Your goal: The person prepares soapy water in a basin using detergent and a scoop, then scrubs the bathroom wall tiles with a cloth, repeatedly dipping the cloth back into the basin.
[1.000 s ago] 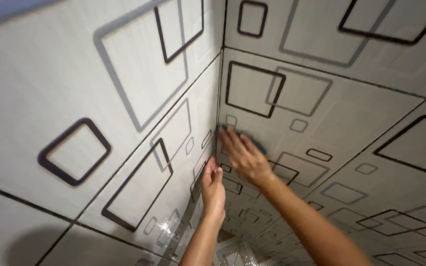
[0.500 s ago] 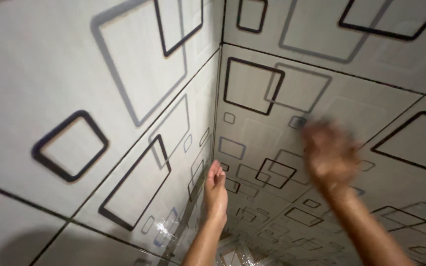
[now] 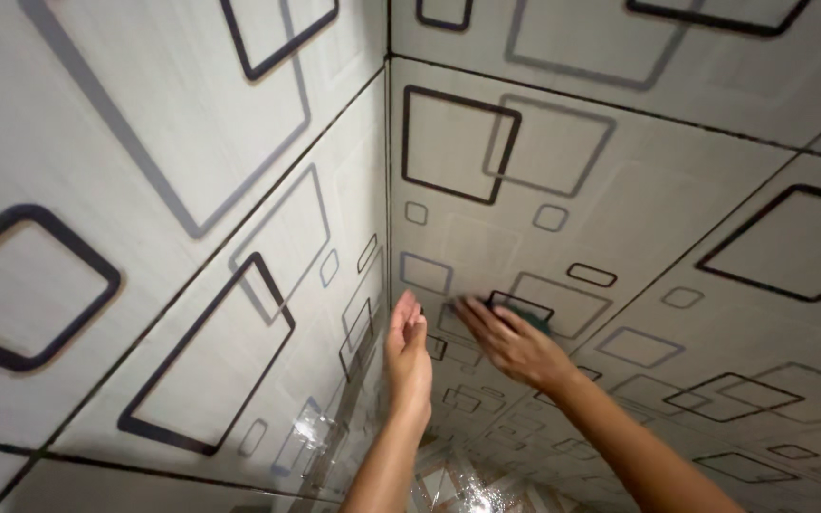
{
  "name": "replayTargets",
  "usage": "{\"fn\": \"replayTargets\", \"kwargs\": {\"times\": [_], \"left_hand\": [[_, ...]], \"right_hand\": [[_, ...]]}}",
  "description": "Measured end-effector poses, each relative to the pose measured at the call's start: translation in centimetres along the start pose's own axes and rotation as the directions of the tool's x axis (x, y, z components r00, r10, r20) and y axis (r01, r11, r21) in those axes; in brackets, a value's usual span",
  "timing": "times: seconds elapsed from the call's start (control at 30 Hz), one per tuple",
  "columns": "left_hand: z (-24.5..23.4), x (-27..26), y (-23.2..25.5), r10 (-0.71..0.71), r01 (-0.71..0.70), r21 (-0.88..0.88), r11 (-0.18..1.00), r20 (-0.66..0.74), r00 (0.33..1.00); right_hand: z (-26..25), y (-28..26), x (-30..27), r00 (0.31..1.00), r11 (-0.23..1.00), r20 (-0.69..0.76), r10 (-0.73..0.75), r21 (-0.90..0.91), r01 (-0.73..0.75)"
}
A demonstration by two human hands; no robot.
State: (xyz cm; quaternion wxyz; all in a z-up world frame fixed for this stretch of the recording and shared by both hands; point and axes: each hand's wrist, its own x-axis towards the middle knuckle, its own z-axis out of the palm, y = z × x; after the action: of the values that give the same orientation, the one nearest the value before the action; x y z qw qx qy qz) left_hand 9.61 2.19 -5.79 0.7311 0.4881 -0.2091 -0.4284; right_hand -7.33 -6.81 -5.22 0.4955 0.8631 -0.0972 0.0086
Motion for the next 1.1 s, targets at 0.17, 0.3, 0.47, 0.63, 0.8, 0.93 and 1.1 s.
{"fn": "replayTargets", "kwargs": {"times": [0.17, 0.3, 0.47, 0.63, 0.8, 0.93, 1.1], "left_hand": [[-2.0, 0.0, 0.1, -0.015, 0.017, 0.050, 0.999, -0.032, 0.999], [-2.7, 0.1, -0.7, 0.002, -0.002, -0.003, 1.000, -0.034, 0.999], [-3.4, -0.3, -1.3, -0.049, 0.052, 0.037, 0.998, -0.084, 0.995], [-4.3, -0.4, -2.4, -0.109, 0.118, 0.078, 0.990, -0.114, 0.988], [-5.5, -0.8, -3.8, -0.084, 0.095, 0.095, 0.991, -0.111, 0.990], [-5.4, -0.8, -4.9, -0.087, 0.096, 0.089, 0.991, -0.094, 0.992], [-4.3, -1.0, -4.3, -0.114, 0.122, 0.108, 0.987, -0.075, 0.991]], "right_hand": [[-0.4, 4.8, -5.4, 0.928, 0.827, -0.266, 0.261, -0.435, -0.357], [-4.7, 12.7, -3.1, 0.691, 0.768, -0.486, 0.534, -0.061, -0.637], [-5.6, 12.5, 7.4, 0.606, 0.702, -0.545, 0.580, -0.044, -0.711], [-2.3, 3.5, 12.5, 0.825, 0.906, -0.403, 0.398, 0.032, -0.421], [2.2, -5.6, 9.6, 0.962, 0.981, -0.192, 0.192, 0.029, -0.190], [5.9, -9.8, 3.8, 0.975, 0.974, 0.131, -0.180, 0.159, 0.159], [6.6, -6.1, -7.2, 0.975, 0.996, 0.203, -0.087, 0.032, 0.082]]}}
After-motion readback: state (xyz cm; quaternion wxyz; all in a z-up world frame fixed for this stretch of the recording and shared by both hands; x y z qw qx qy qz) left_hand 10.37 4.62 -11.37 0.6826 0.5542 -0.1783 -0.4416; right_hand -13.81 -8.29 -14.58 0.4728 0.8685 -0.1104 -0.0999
